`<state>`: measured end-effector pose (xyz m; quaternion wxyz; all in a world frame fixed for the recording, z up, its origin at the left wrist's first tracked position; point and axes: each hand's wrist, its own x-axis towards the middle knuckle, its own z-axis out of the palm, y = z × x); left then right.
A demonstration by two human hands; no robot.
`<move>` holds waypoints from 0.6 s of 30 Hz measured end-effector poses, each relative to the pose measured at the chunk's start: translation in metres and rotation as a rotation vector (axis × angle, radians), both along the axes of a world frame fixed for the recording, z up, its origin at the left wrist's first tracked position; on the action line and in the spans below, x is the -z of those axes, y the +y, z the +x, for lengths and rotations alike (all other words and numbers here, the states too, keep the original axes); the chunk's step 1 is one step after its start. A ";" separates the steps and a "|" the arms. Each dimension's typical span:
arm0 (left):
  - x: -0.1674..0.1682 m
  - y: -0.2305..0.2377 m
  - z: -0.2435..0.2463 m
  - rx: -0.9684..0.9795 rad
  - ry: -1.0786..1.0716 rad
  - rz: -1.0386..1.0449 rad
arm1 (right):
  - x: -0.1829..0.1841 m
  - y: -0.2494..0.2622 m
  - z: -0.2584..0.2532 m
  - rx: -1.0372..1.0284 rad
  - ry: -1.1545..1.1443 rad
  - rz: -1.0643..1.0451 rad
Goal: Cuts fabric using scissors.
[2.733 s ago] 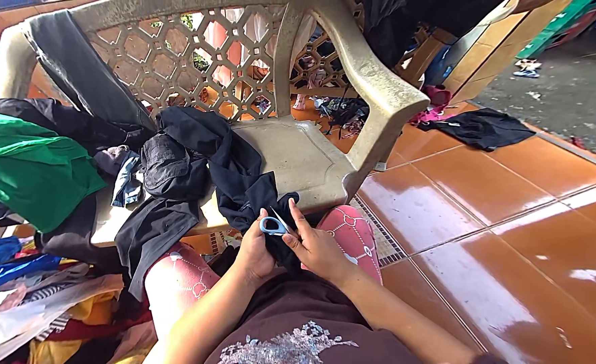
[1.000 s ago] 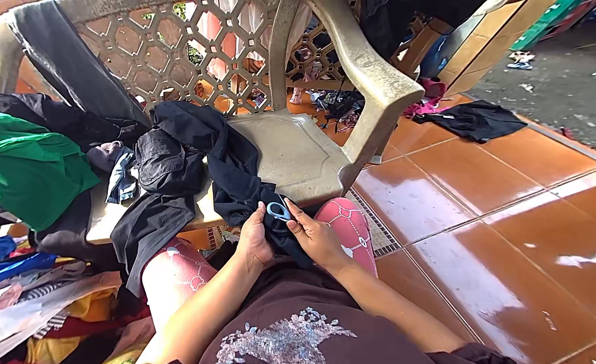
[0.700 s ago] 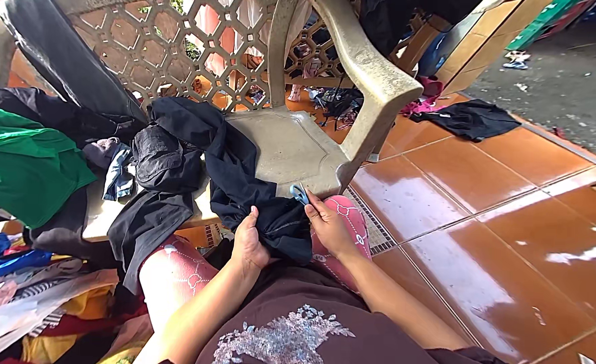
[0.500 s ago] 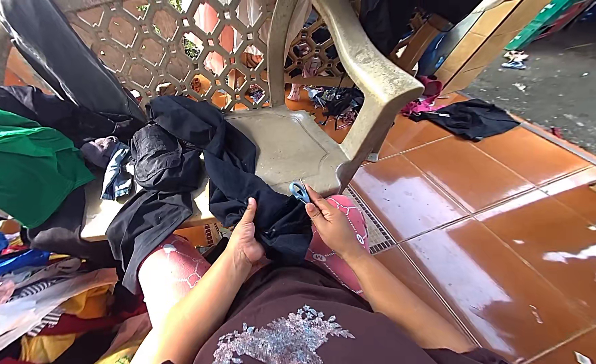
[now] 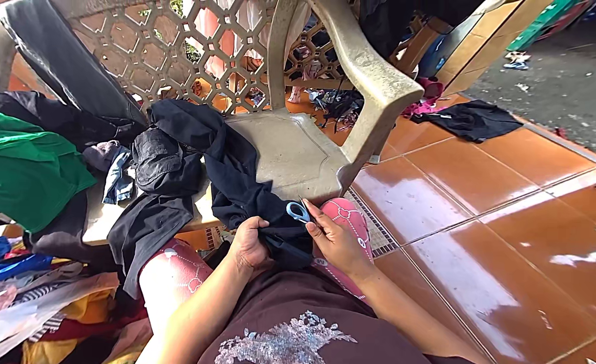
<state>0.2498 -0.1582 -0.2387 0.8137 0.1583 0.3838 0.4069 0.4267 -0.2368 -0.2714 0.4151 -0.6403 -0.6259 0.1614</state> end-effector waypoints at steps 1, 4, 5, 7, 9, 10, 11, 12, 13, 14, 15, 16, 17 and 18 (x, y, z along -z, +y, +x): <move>0.003 0.002 -0.002 -0.018 -0.056 0.062 | -0.001 -0.002 0.000 -0.020 0.023 -0.079; 0.011 0.007 -0.007 -0.013 -0.137 0.170 | -0.001 -0.007 -0.005 -0.005 0.097 -0.166; 0.013 0.007 -0.007 -0.008 -0.161 0.180 | 0.001 -0.007 -0.009 0.024 0.095 -0.091; 0.016 0.007 -0.007 0.014 -0.227 0.185 | -0.001 -0.005 -0.015 0.016 0.060 0.019; 0.018 0.008 -0.008 0.040 -0.302 0.192 | -0.002 -0.002 -0.023 -0.033 0.007 0.042; 0.018 0.008 -0.007 0.049 -0.341 0.192 | -0.002 0.000 -0.027 -0.061 -0.003 -0.002; 0.018 0.008 -0.007 0.057 -0.385 0.193 | -0.001 0.001 -0.030 -0.084 0.004 -0.058; 0.017 0.009 -0.007 0.063 -0.429 0.193 | 0.001 0.003 -0.032 -0.093 0.018 -0.095; 0.017 0.009 -0.008 0.068 -0.466 0.191 | 0.003 0.004 -0.034 -0.092 0.031 -0.100; 0.017 0.009 -0.008 0.072 -0.497 0.180 | 0.006 0.005 -0.035 -0.084 0.040 -0.081; 0.017 0.009 -0.009 0.071 -0.519 0.163 | 0.007 0.006 -0.035 -0.072 0.047 -0.049; 0.017 0.007 -0.009 0.066 -0.535 0.143 | 0.008 0.006 -0.035 -0.061 0.044 -0.017; 0.017 0.006 -0.009 0.056 -0.545 0.123 | 0.008 0.006 -0.034 -0.059 0.035 -0.001; 0.018 0.006 -0.009 0.049 -0.555 0.106 | 0.007 0.008 -0.033 -0.060 0.026 0.008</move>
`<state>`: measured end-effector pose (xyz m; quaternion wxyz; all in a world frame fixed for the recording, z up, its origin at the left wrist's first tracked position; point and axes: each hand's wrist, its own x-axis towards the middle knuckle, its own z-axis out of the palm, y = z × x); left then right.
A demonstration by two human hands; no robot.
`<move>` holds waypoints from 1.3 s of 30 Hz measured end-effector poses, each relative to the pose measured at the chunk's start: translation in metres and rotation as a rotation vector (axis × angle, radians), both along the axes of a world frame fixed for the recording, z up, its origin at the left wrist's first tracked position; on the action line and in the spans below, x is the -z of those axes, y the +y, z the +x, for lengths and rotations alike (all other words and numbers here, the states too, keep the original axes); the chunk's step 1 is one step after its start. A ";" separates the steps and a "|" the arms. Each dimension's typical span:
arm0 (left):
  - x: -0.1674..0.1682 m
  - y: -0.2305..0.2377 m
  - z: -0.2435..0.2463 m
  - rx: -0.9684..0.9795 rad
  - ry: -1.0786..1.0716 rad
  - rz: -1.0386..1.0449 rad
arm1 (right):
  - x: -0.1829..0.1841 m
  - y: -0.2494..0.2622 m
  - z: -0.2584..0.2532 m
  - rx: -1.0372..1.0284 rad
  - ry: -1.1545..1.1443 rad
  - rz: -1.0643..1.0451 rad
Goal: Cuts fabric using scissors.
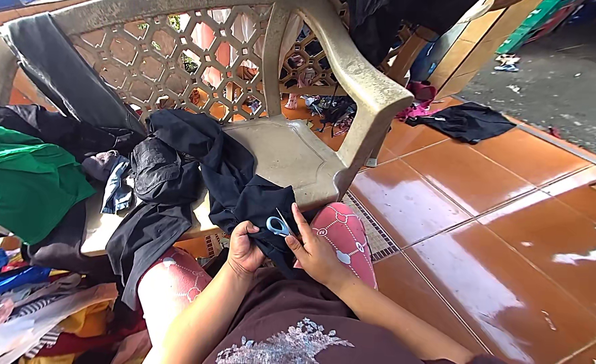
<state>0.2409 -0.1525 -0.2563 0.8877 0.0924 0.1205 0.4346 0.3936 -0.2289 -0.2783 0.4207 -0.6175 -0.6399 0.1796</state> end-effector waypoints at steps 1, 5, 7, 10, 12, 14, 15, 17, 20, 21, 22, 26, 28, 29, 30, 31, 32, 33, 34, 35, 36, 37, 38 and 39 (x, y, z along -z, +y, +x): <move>0.001 0.000 0.000 0.004 -0.015 -0.010 | 0.000 0.002 0.001 0.000 0.002 0.010; 0.001 0.001 0.001 0.013 -0.015 -0.076 | 0.004 0.004 0.003 -0.025 0.023 0.054; -0.011 -0.002 0.006 -0.023 0.182 -0.210 | 0.005 0.003 0.004 0.017 -0.045 0.094; -0.019 -0.005 0.015 0.002 0.488 -0.318 | 0.004 -0.001 0.007 0.025 -0.118 0.012; -0.020 -0.007 0.016 0.054 0.501 -0.250 | -0.002 -0.004 0.011 -0.061 -0.048 -0.134; -0.021 -0.006 0.012 0.158 0.446 -0.165 | -0.003 -0.006 0.011 -0.111 -0.005 -0.155; -0.021 -0.006 0.012 0.189 0.427 -0.151 | -0.002 -0.006 0.010 -0.108 -0.002 -0.135; -0.021 -0.008 0.012 0.198 0.406 -0.174 | 0.001 -0.006 0.008 -0.078 -0.016 -0.081; -0.020 -0.014 0.015 0.163 0.369 -0.205 | 0.005 -0.006 0.005 -0.028 -0.064 0.006; -0.020 -0.015 0.015 0.169 0.367 -0.207 | 0.006 -0.006 0.004 -0.022 -0.083 0.030; -0.021 -0.015 0.016 0.177 0.372 -0.204 | 0.006 -0.006 0.004 -0.023 -0.096 0.050; -0.022 -0.016 0.016 0.171 0.399 -0.195 | 0.005 -0.004 0.004 -0.027 -0.158 0.111; -0.024 -0.017 0.018 0.138 0.445 -0.216 | 0.006 -0.004 0.003 -0.014 -0.197 0.121; -0.025 -0.017 0.019 0.121 0.476 -0.215 | 0.007 -0.004 0.002 -0.003 -0.201 0.126; -0.027 -0.017 0.019 0.106 0.511 -0.206 | 0.007 -0.004 0.003 0.017 -0.187 0.126; -0.029 -0.018 0.019 0.087 0.551 -0.202 | 0.008 -0.003 0.005 0.046 -0.147 0.112; -0.031 -0.019 0.018 0.067 0.596 -0.204 | 0.005 -0.002 0.012 0.076 -0.069 0.058; -0.033 -0.020 0.015 0.057 0.633 -0.208 | 0.001 0.000 0.024 0.108 0.034 -0.001; -0.034 -0.022 0.015 0.054 0.661 -0.213 | 0.000 0.002 0.035 0.136 0.102 -0.019; -0.033 -0.023 0.015 0.055 0.674 -0.220 | -0.001 0.004 0.041 0.155 0.135 -0.008; -0.032 -0.023 0.015 0.055 0.680 -0.220 | -0.001 0.005 0.042 0.169 0.149 0.006; -0.031 -0.022 0.015 0.052 0.679 -0.219 | 0.000 0.004 0.041 0.174 0.157 0.014; -0.030 -0.019 0.015 0.050 0.673 -0.215 | 0.000 0.003 0.041 0.165 0.167 0.017; -0.029 -0.016 0.014 0.054 0.661 -0.201 | 0.001 0.001 0.041 0.147 0.175 0.027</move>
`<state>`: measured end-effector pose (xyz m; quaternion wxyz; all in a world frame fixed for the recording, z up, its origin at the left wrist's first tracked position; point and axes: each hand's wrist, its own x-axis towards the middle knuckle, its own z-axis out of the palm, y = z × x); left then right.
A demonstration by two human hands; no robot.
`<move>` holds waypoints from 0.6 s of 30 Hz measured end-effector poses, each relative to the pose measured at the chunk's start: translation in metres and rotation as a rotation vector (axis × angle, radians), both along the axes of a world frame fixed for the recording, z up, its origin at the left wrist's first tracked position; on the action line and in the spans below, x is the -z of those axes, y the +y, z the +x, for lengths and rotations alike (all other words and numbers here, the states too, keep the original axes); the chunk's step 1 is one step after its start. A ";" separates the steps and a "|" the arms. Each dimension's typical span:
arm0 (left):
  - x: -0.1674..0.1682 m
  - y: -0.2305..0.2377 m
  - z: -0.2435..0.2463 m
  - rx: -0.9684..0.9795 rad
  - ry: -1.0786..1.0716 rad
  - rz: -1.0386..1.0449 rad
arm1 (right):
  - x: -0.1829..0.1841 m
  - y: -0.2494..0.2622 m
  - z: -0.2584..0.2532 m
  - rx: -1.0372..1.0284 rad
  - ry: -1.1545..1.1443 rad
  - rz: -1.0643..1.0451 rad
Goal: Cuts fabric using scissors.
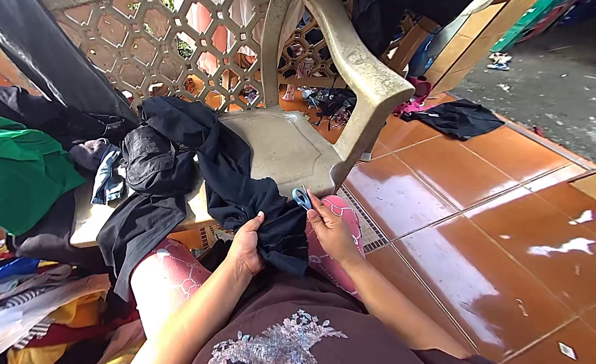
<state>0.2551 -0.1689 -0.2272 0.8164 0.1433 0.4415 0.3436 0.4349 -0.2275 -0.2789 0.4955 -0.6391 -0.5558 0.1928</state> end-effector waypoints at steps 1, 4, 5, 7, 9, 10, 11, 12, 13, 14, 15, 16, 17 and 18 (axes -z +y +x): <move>0.000 0.002 -0.001 0.014 -0.023 0.015 | 0.000 -0.001 0.001 -0.013 0.002 0.016; 0.002 0.001 -0.003 0.065 -0.065 0.061 | 0.003 -0.003 0.002 -0.049 0.051 0.077; 0.003 0.000 -0.002 0.080 -0.037 0.083 | 0.003 -0.005 0.001 -0.076 0.067 0.084; 0.005 0.000 0.001 0.065 0.044 0.139 | 0.003 -0.008 -0.002 -0.120 0.080 0.076; 0.006 0.001 0.004 -0.007 0.116 0.209 | 0.000 -0.011 -0.005 -0.119 0.085 0.015; 0.007 0.003 0.005 -0.040 0.138 0.251 | -0.002 -0.012 -0.007 -0.103 0.086 -0.031; 0.009 0.004 0.005 -0.054 0.148 0.288 | -0.003 -0.013 -0.009 -0.070 0.088 -0.061; 0.009 0.005 0.004 -0.043 0.154 0.310 | -0.004 -0.014 -0.011 -0.043 0.078 -0.068; 0.008 0.005 0.004 -0.015 0.160 0.322 | -0.004 -0.015 -0.014 -0.028 0.050 -0.040; 0.009 0.005 0.003 0.019 0.159 0.334 | -0.004 -0.015 -0.016 -0.028 0.013 0.010; 0.009 0.005 0.003 0.046 0.158 0.343 | -0.006 -0.015 -0.018 -0.041 -0.029 0.067; 0.010 0.004 0.002 0.065 0.152 0.351 | -0.007 -0.015 -0.019 -0.066 -0.070 0.115; 0.010 0.004 0.002 0.083 0.136 0.360 | -0.009 -0.014 -0.018 -0.103 -0.104 0.138; 0.009 0.004 0.001 0.096 0.117 0.361 | -0.013 -0.012 -0.016 -0.151 -0.121 0.125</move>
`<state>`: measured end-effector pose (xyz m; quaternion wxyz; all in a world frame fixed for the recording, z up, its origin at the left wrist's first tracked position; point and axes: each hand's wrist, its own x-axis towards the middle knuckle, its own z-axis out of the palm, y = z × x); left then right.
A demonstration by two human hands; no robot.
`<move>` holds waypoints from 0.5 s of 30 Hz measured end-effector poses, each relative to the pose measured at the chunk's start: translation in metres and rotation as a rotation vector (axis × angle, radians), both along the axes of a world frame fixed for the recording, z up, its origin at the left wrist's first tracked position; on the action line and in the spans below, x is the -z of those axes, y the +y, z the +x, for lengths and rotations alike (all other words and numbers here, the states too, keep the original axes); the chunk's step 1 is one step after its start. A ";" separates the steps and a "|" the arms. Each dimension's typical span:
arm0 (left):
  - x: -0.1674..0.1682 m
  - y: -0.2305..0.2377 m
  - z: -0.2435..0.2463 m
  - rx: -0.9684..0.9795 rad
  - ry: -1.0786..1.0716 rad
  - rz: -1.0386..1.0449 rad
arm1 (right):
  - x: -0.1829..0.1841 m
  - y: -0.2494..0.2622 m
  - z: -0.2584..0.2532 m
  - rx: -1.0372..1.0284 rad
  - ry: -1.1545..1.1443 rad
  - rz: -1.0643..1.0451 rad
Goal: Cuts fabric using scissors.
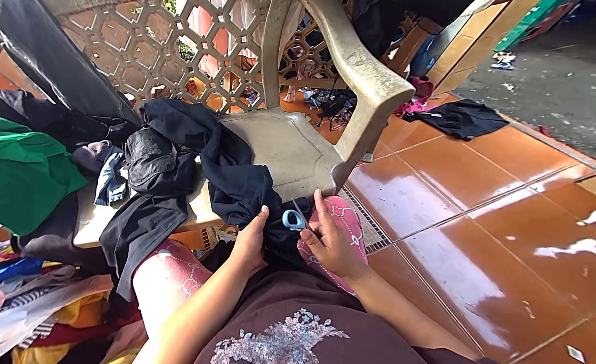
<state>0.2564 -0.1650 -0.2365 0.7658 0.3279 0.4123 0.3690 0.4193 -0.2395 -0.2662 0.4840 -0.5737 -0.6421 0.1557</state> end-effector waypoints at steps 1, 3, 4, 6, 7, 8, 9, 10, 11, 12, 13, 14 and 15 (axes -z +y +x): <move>-0.001 0.000 0.000 0.010 -0.025 -0.002 | -0.005 0.002 0.004 -0.057 0.010 -0.057; -0.004 -0.001 -0.003 0.033 -0.093 -0.008 | -0.016 0.006 0.017 -0.201 0.136 -0.255; -0.005 -0.001 -0.004 0.043 -0.122 -0.013 | -0.020 0.010 0.025 -0.281 0.235 -0.338; -0.007 -0.003 -0.007 0.072 -0.158 -0.018 | -0.018 0.016 0.040 -0.464 0.467 -0.413; -0.007 -0.003 -0.008 0.092 -0.166 -0.017 | -0.014 0.017 0.046 -0.566 0.578 -0.439; -0.007 -0.003 -0.009 0.108 -0.168 -0.015 | -0.009 0.018 0.051 -0.655 0.665 -0.456; -0.006 -0.003 -0.009 0.121 -0.164 -0.008 | -0.005 0.017 0.052 -0.720 0.730 -0.461; -0.005 -0.002 -0.009 0.130 -0.152 0.004 | -0.002 0.017 0.050 -0.768 0.777 -0.468; -0.003 -0.001 -0.008 0.126 -0.136 0.014 | 0.001 0.017 0.048 -0.815 0.790 -0.463; -0.002 0.000 -0.007 0.111 -0.120 0.021 | 0.003 0.017 0.045 -0.839 0.781 -0.452; -0.001 0.001 -0.006 0.086 -0.104 0.023 | 0.003 0.016 0.041 -0.833 0.744 -0.441; -0.002 0.001 -0.005 0.059 -0.088 0.022 | 0.002 0.015 0.036 -0.782 0.690 -0.437; -0.002 0.001 -0.004 0.026 -0.079 0.018 | 0.001 0.014 0.031 -0.699 0.611 -0.433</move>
